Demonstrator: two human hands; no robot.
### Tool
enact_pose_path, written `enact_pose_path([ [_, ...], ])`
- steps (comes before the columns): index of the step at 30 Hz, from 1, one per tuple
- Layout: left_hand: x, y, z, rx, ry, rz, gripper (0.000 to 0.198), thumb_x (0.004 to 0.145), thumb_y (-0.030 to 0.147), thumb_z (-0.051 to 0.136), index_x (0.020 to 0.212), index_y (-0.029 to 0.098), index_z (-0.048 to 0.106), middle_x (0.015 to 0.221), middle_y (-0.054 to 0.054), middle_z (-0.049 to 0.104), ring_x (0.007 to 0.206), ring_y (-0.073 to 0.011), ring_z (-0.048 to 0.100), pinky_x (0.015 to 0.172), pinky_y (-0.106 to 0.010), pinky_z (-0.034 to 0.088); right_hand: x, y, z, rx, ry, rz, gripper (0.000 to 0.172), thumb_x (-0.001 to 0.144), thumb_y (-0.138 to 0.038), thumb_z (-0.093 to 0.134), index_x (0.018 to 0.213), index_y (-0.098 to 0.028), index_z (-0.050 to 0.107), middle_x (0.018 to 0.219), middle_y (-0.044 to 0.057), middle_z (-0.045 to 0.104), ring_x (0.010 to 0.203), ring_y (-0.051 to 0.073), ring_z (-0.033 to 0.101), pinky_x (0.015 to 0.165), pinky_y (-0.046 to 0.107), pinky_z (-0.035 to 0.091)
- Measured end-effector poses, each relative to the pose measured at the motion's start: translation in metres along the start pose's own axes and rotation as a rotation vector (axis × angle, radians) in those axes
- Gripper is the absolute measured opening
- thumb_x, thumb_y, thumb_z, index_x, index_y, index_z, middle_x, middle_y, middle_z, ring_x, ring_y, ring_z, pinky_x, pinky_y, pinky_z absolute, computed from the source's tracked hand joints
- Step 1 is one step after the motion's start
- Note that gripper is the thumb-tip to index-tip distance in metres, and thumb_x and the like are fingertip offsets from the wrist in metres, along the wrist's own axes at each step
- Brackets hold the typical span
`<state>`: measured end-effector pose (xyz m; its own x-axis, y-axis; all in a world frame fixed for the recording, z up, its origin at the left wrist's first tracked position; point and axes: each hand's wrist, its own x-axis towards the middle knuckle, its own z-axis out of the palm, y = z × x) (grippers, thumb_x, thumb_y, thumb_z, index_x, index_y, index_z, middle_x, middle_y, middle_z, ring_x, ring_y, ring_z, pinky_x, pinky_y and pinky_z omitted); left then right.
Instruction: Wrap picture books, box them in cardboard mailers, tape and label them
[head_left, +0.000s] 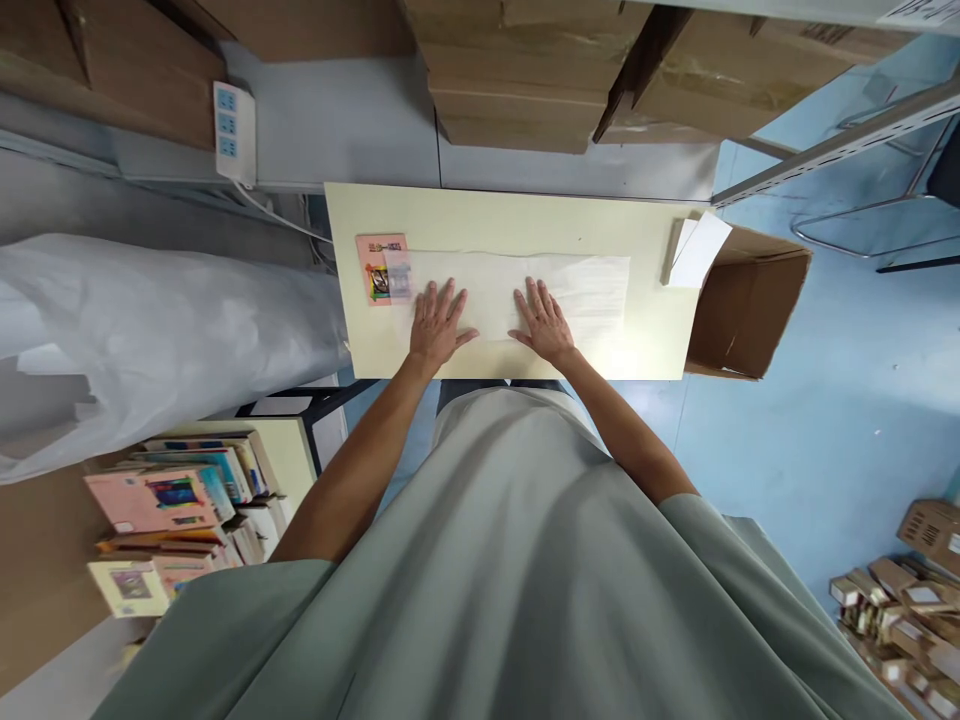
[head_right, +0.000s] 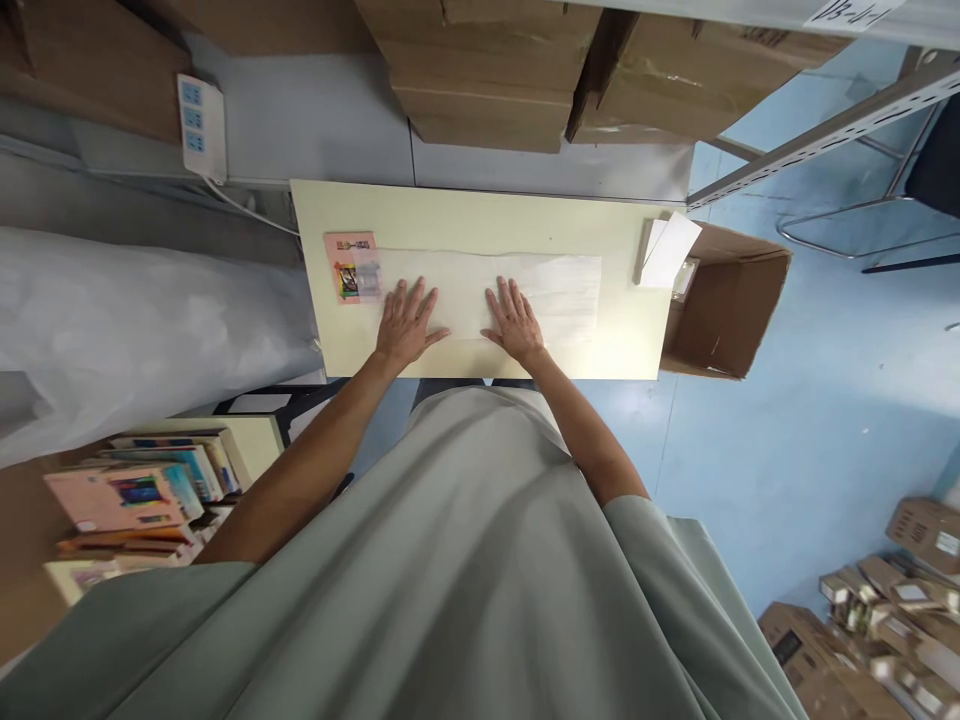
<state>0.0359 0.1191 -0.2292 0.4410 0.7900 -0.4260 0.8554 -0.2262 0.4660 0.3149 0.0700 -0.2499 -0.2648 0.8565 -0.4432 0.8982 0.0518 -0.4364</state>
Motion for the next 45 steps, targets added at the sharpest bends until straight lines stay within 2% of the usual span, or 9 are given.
enact_pose_path([
  [4,-0.009,-0.013,-0.005,-0.002,0.009,-0.032,0.097,0.103,0.071,0.070,0.180,0.017,0.044,0.192,-0.024,0.022,0.182,-0.0458,0.005,0.144,-0.070,0.003,-0.001,0.002,0.000,-0.007,0.010,0.000,0.095,0.114,-0.071,0.052,0.186,-0.013,0.028,0.195,0.018,0.010,0.183,0.039,0.005,0.147,0.065,0.019],
  [7,-0.011,-0.015,-0.008,-0.033,0.023,-0.055,0.083,0.106,0.052,0.067,0.178,0.013,0.048,0.191,-0.024,0.026,0.182,-0.0431,0.015,0.146,-0.065,0.013,0.000,0.000,-0.001,-0.013,-0.004,0.010,0.098,0.113,-0.073,0.053,0.186,-0.012,0.028,0.195,0.019,0.010,0.183,0.040,0.005,0.147,0.065,0.018],
  [9,-0.011,-0.015,-0.012,-0.065,0.021,-0.110,0.072,0.109,0.034,0.056,0.177,0.013,0.049,0.185,-0.024,0.043,0.174,-0.0403,0.038,0.143,-0.061,0.029,-0.001,-0.001,-0.002,-0.003,0.002,0.016,0.099,0.112,-0.074,0.053,0.186,-0.013,0.029,0.195,0.018,0.010,0.183,0.039,0.005,0.147,0.066,0.019],
  [11,-0.010,-0.015,-0.019,-0.083,0.011,-0.209,0.069,0.108,0.022,0.048,0.177,0.015,0.049,0.165,-0.022,0.067,0.153,-0.0388,0.065,0.133,-0.059,0.046,-0.002,-0.002,-0.004,0.005,0.006,0.023,0.098,0.112,-0.073,0.054,0.186,-0.013,0.029,0.195,0.019,0.011,0.183,0.040,0.005,0.146,0.067,0.019],
  [14,-0.010,-0.019,-0.033,-0.093,0.066,-0.319,0.065,0.107,0.021,0.054,0.172,0.022,0.057,0.135,-0.014,0.086,0.125,-0.0369,0.080,0.120,-0.055,0.057,-0.002,-0.005,-0.007,-0.008,-0.013,0.046,0.097,0.112,-0.067,0.057,0.185,-0.011,0.028,0.195,0.021,0.009,0.183,0.041,0.004,0.146,0.069,0.019],
  [22,-0.020,-0.053,-0.071,-0.215,0.216,-0.363,0.047,0.101,0.028,0.079,0.148,0.031,0.076,0.122,-0.007,0.088,0.121,-0.0350,0.080,0.112,-0.049,0.059,0.003,-0.036,-0.011,-0.002,0.015,0.153,0.091,0.113,-0.058,0.061,0.184,-0.010,0.031,0.194,0.024,0.011,0.183,0.040,0.008,0.144,0.072,0.019],
  [30,-0.030,-0.110,-0.090,-0.239,0.178,-0.360,0.041,0.105,0.018,0.062,0.141,0.025,0.079,0.131,-0.011,0.087,0.126,-0.0344,0.080,0.118,-0.049,0.057,0.028,-0.150,0.005,0.035,-0.034,-0.022,0.087,0.114,-0.054,0.059,0.187,-0.018,0.027,0.195,0.015,0.015,0.183,0.036,0.009,0.147,0.064,0.021],
  [36,-0.026,-0.140,-0.090,-0.313,0.223,-0.297,0.055,0.097,0.006,0.052,0.145,0.019,0.076,0.149,-0.015,0.079,0.136,-0.0307,0.076,0.122,-0.041,0.055,0.064,-0.210,0.030,0.070,-0.094,-0.039,0.087,0.112,-0.044,0.062,0.186,-0.012,0.029,0.194,0.017,0.019,0.183,0.035,0.016,0.147,0.056,0.023],
  [45,-0.002,-0.148,-0.073,-0.566,0.182,-0.493,0.048,0.099,0.021,0.071,0.146,0.019,0.068,0.144,-0.016,0.080,0.117,-0.0267,0.084,0.106,-0.039,0.064,0.071,-0.231,0.047,0.107,-0.107,0.098,0.086,0.111,-0.041,0.059,0.186,-0.011,0.029,0.195,0.015,0.017,0.181,0.037,0.023,0.142,0.056,0.037],
])
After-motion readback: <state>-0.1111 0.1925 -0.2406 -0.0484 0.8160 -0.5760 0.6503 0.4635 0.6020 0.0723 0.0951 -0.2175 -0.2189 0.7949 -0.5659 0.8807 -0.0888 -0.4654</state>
